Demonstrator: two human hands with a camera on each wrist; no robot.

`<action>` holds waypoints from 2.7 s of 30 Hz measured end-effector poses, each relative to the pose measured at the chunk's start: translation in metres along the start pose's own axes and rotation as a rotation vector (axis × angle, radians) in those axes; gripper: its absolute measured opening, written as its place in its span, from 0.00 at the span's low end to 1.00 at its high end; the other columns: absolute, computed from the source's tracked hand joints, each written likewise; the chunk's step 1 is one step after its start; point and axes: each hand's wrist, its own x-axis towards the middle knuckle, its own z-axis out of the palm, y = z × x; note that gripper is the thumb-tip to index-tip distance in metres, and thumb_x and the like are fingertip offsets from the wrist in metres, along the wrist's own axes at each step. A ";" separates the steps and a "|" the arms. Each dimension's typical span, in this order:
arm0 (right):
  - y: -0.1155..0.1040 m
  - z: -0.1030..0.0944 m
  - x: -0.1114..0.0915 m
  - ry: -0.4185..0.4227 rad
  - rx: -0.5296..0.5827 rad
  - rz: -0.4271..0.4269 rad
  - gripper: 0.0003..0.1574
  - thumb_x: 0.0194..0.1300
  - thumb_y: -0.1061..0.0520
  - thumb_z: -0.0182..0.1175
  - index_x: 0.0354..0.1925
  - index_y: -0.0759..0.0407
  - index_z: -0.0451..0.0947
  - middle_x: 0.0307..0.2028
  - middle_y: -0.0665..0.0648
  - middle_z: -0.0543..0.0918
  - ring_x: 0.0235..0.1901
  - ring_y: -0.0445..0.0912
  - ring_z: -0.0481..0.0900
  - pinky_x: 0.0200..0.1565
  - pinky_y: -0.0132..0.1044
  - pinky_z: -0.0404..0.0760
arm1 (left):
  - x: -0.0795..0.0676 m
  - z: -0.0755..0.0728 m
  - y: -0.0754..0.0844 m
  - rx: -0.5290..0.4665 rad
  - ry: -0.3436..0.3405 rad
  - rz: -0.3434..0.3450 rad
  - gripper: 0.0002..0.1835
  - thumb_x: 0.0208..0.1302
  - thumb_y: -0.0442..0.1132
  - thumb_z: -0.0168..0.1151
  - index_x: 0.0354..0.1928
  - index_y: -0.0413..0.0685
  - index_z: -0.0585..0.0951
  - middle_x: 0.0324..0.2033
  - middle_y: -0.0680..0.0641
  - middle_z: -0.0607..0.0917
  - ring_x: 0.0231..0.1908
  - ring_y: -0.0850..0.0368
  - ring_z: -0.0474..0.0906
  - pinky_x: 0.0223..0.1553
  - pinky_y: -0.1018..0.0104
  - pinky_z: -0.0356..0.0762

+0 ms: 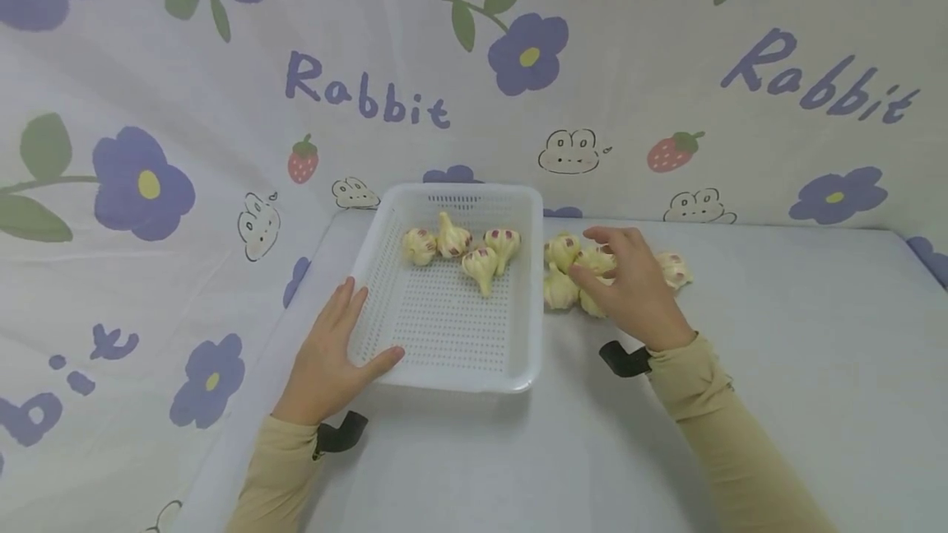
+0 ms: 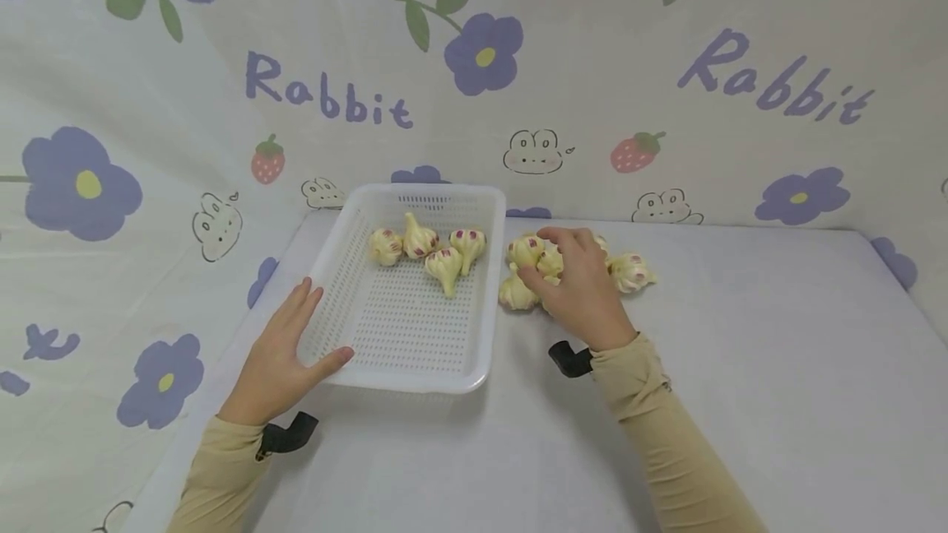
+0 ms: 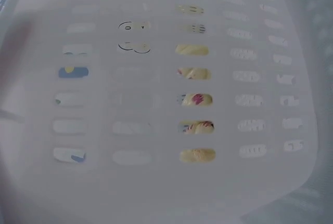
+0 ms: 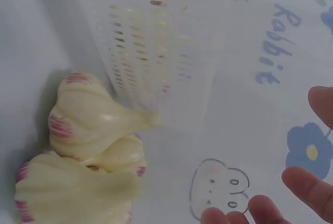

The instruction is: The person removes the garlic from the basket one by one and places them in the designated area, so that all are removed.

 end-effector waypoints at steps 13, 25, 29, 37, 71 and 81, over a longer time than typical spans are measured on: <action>-0.041 0.003 0.026 -0.028 -0.035 -0.079 0.36 0.70 0.51 0.67 0.69 0.66 0.71 0.65 0.69 0.71 0.58 0.59 0.71 0.53 0.55 0.82 | 0.000 0.000 0.001 0.001 0.025 0.021 0.55 0.59 0.63 0.72 0.79 0.38 0.62 0.81 0.37 0.56 0.81 0.36 0.52 0.76 0.34 0.57; -0.077 0.024 0.046 -0.117 -0.013 -0.056 0.37 0.70 0.47 0.67 0.70 0.63 0.71 0.66 0.66 0.70 0.61 0.58 0.71 0.61 0.55 0.78 | 0.000 0.001 0.001 -0.001 0.020 0.021 0.55 0.59 0.62 0.72 0.79 0.39 0.62 0.81 0.37 0.56 0.81 0.36 0.51 0.77 0.35 0.55; -0.084 0.034 0.055 -0.160 0.010 -0.028 0.38 0.71 0.46 0.66 0.71 0.62 0.70 0.67 0.66 0.69 0.64 0.59 0.69 0.64 0.56 0.76 | -0.001 0.002 -0.001 -0.004 0.022 0.024 0.55 0.59 0.62 0.72 0.79 0.39 0.62 0.81 0.37 0.56 0.81 0.36 0.51 0.77 0.35 0.55; -0.094 0.058 0.072 -0.196 0.028 0.004 0.39 0.70 0.44 0.64 0.72 0.58 0.69 0.67 0.66 0.69 0.57 0.58 0.72 0.55 0.53 0.80 | 0.000 0.003 -0.002 -0.008 0.018 0.028 0.55 0.59 0.63 0.72 0.79 0.39 0.62 0.82 0.37 0.55 0.81 0.37 0.51 0.77 0.36 0.55; -0.076 0.140 0.092 -0.233 -0.236 0.073 0.40 0.67 0.48 0.65 0.71 0.64 0.69 0.64 0.71 0.70 0.64 0.66 0.67 0.63 0.56 0.77 | -0.002 0.004 -0.002 -0.002 0.022 0.016 0.55 0.59 0.65 0.70 0.80 0.41 0.62 0.82 0.39 0.55 0.81 0.38 0.52 0.76 0.34 0.57; -0.069 0.147 0.096 -0.203 -0.350 0.063 0.30 0.64 0.53 0.65 0.60 0.66 0.75 0.58 0.69 0.72 0.59 0.63 0.69 0.54 0.52 0.82 | -0.001 0.001 0.001 0.001 0.034 0.022 0.54 0.59 0.62 0.72 0.79 0.40 0.63 0.81 0.38 0.56 0.81 0.37 0.51 0.77 0.36 0.57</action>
